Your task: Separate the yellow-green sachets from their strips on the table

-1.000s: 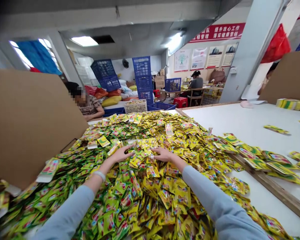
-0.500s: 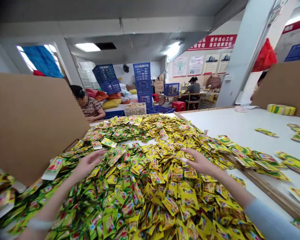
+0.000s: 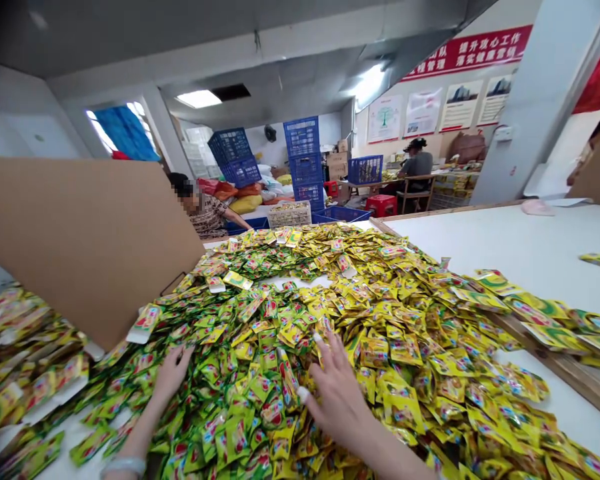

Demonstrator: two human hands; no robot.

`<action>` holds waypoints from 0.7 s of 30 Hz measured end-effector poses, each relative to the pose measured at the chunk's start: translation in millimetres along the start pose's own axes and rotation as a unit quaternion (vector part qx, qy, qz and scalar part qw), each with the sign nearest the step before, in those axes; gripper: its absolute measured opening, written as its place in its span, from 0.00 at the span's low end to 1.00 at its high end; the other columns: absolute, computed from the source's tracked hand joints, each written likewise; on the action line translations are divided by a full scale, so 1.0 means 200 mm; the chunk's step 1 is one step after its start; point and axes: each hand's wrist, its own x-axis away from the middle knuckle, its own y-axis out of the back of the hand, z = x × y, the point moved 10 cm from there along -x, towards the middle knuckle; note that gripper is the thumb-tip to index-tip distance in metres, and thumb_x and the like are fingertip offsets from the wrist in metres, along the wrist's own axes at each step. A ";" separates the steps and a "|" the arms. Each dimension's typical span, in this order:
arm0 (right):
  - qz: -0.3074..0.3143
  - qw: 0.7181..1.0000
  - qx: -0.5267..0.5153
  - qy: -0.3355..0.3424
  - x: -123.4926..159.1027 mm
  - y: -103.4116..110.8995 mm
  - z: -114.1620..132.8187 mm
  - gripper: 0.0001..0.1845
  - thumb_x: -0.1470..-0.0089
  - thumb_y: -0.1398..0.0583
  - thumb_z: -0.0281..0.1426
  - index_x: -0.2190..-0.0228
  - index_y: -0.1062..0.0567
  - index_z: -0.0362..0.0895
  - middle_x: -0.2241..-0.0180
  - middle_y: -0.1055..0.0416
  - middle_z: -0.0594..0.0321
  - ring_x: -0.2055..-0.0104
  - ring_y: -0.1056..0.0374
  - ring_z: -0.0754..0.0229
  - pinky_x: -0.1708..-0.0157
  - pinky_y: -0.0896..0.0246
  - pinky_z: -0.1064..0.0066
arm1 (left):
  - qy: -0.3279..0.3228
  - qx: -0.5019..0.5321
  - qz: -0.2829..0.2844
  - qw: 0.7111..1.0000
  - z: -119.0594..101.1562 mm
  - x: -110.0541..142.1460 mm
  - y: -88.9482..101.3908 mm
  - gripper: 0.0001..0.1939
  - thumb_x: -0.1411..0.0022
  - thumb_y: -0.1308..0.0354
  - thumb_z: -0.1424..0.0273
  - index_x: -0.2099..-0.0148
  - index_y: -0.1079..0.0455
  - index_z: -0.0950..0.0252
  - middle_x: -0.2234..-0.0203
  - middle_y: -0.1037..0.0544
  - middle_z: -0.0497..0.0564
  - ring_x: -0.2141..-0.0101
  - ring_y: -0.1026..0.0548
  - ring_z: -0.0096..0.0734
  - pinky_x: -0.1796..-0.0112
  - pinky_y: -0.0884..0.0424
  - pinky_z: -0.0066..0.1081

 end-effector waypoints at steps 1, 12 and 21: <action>0.024 1.000 -0.003 0.000 -0.05 -0.09 0.06 0.13 0.50 0.43 0.39 0.72 0.27 0.42 0.41 0.48 0.51 0.36 0.69 0.39 0.41 0.63 0.46 | 0.008 0.000 -0.003 1.000 -0.02 0.03 -0.01 0.15 0.39 0.48 0.64 0.53 0.34 0.67 0.50 0.31 0.55 0.49 0.34 0.40 0.49 0.40 0.48; 0.037 0.997 -0.028 -0.066 -0.04 0.08 -0.15 0.10 0.51 0.43 0.36 0.74 0.29 0.43 0.44 0.42 0.53 0.36 0.69 0.43 0.42 0.62 0.46 | 0.095 0.027 -0.030 0.995 -0.25 0.38 -0.21 0.23 0.38 0.52 0.58 0.44 0.42 0.64 0.46 0.36 0.57 0.48 0.36 0.42 0.50 0.39 0.49; 0.004 0.999 0.040 0.006 0.20 0.22 -0.02 0.21 0.47 0.47 0.32 0.51 0.35 0.41 0.49 0.38 0.52 0.39 0.55 0.47 0.42 0.57 0.50 | 0.026 0.033 -0.061 0.997 -0.41 0.39 0.04 0.25 0.42 0.53 0.61 0.45 0.41 0.65 0.43 0.41 0.62 0.41 0.49 0.52 0.45 0.52 0.54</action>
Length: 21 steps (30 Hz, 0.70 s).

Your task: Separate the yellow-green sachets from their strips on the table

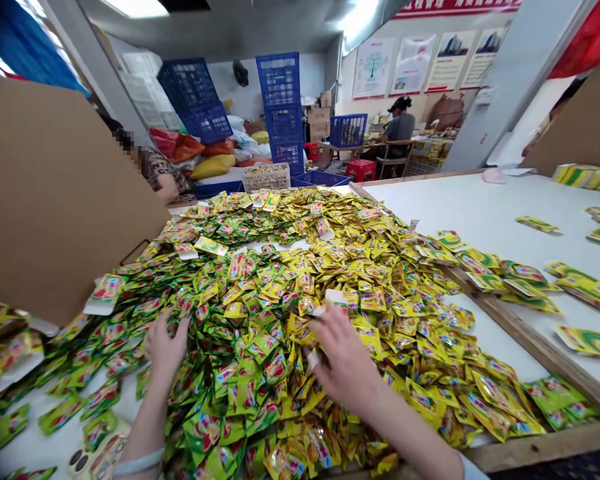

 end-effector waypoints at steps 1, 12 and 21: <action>0.042 0.998 -0.028 0.038 0.01 -0.07 0.11 0.19 0.46 0.47 0.32 0.52 0.34 0.43 0.52 0.34 0.55 0.42 0.50 0.50 0.41 0.57 0.53 | -0.038 0.013 0.019 0.999 -0.07 0.03 0.02 0.23 0.42 0.52 0.61 0.46 0.39 0.64 0.44 0.39 0.59 0.42 0.45 0.48 0.45 0.50 0.50; 0.130 0.990 -0.007 -0.057 -0.07 -0.35 0.15 0.03 0.49 0.43 0.29 0.71 0.27 0.46 0.63 0.32 0.60 0.52 0.43 0.53 0.42 0.69 0.49 | -0.415 0.019 0.444 0.794 -0.53 1.17 -0.10 0.25 0.55 0.48 0.80 0.53 0.34 0.56 0.55 0.28 0.53 0.51 0.35 0.44 0.50 0.38 0.43; 0.131 0.989 -0.019 0.063 -0.08 -0.34 0.27 0.08 0.46 0.44 0.30 0.66 0.25 0.49 0.65 0.32 0.61 0.55 0.41 0.54 0.43 0.62 0.50 | -0.409 -0.009 0.363 0.837 -0.41 1.08 -0.10 0.17 0.51 0.51 0.81 0.59 0.36 0.59 0.59 0.30 0.54 0.54 0.34 0.40 0.54 0.35 0.41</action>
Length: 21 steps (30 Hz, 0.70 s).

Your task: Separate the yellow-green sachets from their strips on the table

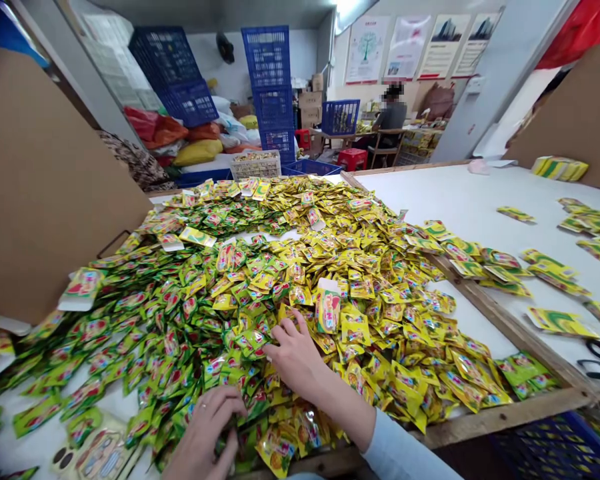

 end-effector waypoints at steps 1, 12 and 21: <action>-0.011 1.000 -0.008 0.002 0.00 0.01 -0.01 0.09 0.45 0.45 0.30 0.66 0.25 0.50 0.65 0.32 0.62 0.55 0.41 0.54 0.43 0.61 0.51 | 0.029 -0.009 -0.034 0.999 0.04 0.00 0.05 0.14 0.47 0.51 0.78 0.58 0.37 0.59 0.58 0.31 0.55 0.54 0.35 0.41 0.54 0.35 0.41; -0.106 0.871 -0.443 -0.186 0.24 0.11 -0.23 0.10 0.41 0.52 0.32 0.59 0.37 0.45 0.70 0.33 0.63 0.70 0.36 0.62 0.70 0.35 0.69 | 0.166 -0.068 -0.150 0.972 0.24 -0.04 0.15 0.13 0.45 0.45 0.62 0.57 0.35 0.59 0.59 0.31 0.55 0.55 0.35 0.48 0.56 0.37 0.50; -0.101 0.811 -0.522 -0.244 0.51 0.12 -0.34 0.13 0.44 0.48 0.38 0.59 0.33 0.46 0.65 0.33 0.60 0.64 0.34 0.59 0.65 0.33 0.66 | -0.094 -0.039 0.054 0.993 -0.22 -0.04 -0.11 0.21 0.51 0.45 0.78 0.56 0.30 0.52 0.40 0.43 0.51 0.40 0.51 0.54 0.47 0.47 0.58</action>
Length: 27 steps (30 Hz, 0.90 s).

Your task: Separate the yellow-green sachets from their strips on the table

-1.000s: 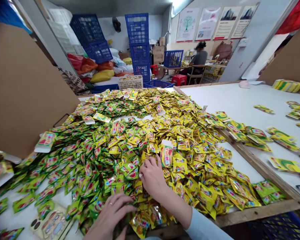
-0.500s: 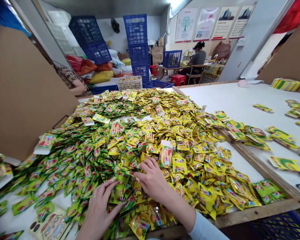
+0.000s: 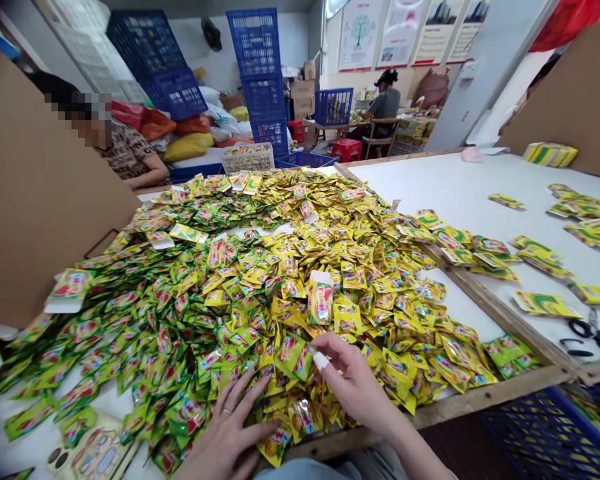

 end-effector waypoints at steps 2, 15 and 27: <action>0.071 0.995 0.062 0.017 0.05 -0.02 0.06 0.10 0.44 0.47 0.36 0.62 0.30 0.46 0.57 0.32 0.56 0.54 0.36 0.55 0.55 0.38 0.61 | 0.025 0.051 -0.004 0.998 0.04 -0.02 -0.01 0.15 0.43 0.49 0.75 0.57 0.29 0.53 0.43 0.36 0.52 0.42 0.45 0.49 0.48 0.43 0.53; 0.224 0.927 0.295 0.065 0.08 -0.27 0.17 0.15 0.50 0.51 0.19 0.65 0.32 0.46 0.70 0.30 0.65 0.68 0.35 0.63 0.68 0.43 0.76 | 0.256 0.368 0.140 0.883 0.15 -0.01 -0.17 0.23 0.40 0.53 0.57 0.44 0.41 0.58 0.65 0.23 0.50 0.68 0.25 0.32 0.65 0.29 0.29; 0.083 0.975 -0.155 -0.137 0.14 -0.19 -0.14 0.08 0.54 0.38 0.34 0.71 0.28 0.42 0.77 0.31 0.67 0.77 0.35 0.66 0.76 0.38 0.75 | 0.113 0.272 0.134 0.946 -0.10 -0.32 -0.06 0.25 0.44 0.45 0.67 0.47 0.51 0.60 0.61 0.24 0.54 0.62 0.26 0.37 0.62 0.33 0.30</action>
